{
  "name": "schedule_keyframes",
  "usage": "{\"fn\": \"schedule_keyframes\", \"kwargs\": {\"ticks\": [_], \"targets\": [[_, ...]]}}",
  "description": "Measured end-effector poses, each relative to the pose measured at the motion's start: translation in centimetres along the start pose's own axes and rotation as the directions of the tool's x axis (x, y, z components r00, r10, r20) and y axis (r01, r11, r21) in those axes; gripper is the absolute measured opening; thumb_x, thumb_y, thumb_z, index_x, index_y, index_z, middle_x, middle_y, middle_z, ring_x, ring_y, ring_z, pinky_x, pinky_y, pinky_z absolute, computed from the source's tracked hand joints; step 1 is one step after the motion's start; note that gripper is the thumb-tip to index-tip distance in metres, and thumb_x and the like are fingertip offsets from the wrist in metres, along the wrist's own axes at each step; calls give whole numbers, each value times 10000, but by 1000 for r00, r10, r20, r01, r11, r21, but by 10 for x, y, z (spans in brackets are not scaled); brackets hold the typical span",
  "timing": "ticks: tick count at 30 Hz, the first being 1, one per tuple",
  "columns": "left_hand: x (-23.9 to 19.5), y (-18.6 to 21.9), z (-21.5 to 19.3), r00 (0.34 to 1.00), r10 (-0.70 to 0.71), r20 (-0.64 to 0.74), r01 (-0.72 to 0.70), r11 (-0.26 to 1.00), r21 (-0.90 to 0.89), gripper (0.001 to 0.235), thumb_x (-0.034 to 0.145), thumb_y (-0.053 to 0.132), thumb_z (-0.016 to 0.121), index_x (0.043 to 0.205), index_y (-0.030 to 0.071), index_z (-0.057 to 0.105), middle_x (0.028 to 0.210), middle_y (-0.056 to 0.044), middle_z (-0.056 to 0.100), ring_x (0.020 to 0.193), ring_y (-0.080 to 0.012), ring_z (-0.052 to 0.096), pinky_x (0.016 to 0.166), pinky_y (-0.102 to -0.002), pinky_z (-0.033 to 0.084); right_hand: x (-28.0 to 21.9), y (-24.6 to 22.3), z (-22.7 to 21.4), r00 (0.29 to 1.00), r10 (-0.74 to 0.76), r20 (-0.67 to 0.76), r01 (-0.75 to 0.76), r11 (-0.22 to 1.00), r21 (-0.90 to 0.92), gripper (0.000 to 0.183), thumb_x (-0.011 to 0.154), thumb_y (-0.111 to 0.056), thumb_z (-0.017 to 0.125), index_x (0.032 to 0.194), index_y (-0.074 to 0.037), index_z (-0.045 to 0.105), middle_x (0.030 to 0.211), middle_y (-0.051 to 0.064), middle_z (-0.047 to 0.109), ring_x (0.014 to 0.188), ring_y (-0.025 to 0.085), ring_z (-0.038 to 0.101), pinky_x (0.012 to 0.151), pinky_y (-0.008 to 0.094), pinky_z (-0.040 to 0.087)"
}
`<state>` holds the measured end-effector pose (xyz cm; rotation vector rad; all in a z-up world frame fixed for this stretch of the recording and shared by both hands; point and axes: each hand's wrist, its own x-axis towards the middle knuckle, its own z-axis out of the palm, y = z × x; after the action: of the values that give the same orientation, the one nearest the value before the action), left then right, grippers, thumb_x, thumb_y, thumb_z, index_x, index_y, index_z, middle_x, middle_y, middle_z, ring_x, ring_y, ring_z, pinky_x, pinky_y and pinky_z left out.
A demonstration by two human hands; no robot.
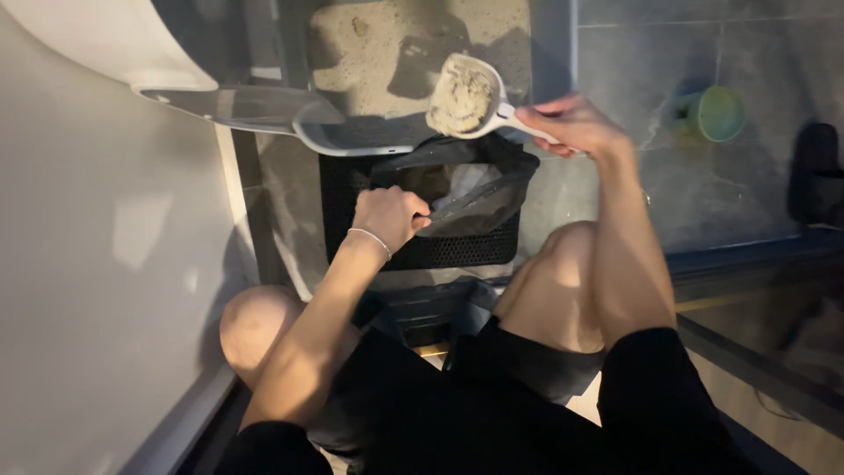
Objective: Scooping clumped waste from a pet litter box into a trash bag.
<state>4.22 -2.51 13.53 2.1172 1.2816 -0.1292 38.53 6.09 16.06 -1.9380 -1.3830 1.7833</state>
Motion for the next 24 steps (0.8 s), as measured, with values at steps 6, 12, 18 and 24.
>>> {"fn": "schedule_keyframes", "kwargs": {"ticks": [6, 12, 18, 24], "targets": [[-3, -4, 7, 998, 38, -51, -41, 997, -61, 123, 828, 354, 787, 894, 254, 813, 792, -94, 744, 769, -319, 725, 701, -466, 539, -29, -20, 5, 987, 147, 67, -127, 962, -241, 385, 871, -466, 747, 1087, -156, 820, 626, 59, 677, 418, 71, 485, 351, 239, 335], [-3, 6, -8, 998, 52, 28, -51, 998, -37, 175, 922, 333, 746, 814, 204, 791, 764, -104, 735, 775, -324, 719, 706, -460, 532, -7, 13, 20, 983, 73, 168, 40, 810, -585, 358, 820, -502, 780, 1102, -285, 821, 823, -18, 806, 673, 92, 706, 644, 285, 521], [-7, 6, 5, 995, 91, -40, -94, 992, -88, 89, 845, 293, 767, 861, 213, 802, 767, -94, 730, 760, -341, 716, 698, -482, 513, -19, -10, 46, 992, 119, 45, -30, 563, -826, 303, 859, -519, 763, 1133, -394, 802, 950, -41, 791, 847, 138, 687, 733, 299, 500], [-7, 12, 1, 995, 102, 12, -101, 993, -61, 102, 856, 301, 766, 908, 228, 814, 800, -110, 740, 782, -344, 717, 727, -483, 523, -19, -21, 55, 994, 97, 58, -16, 633, -774, 293, 891, -516, 721, 1171, -440, 761, 987, -75, 805, 801, 133, 687, 675, 322, 482]]}}
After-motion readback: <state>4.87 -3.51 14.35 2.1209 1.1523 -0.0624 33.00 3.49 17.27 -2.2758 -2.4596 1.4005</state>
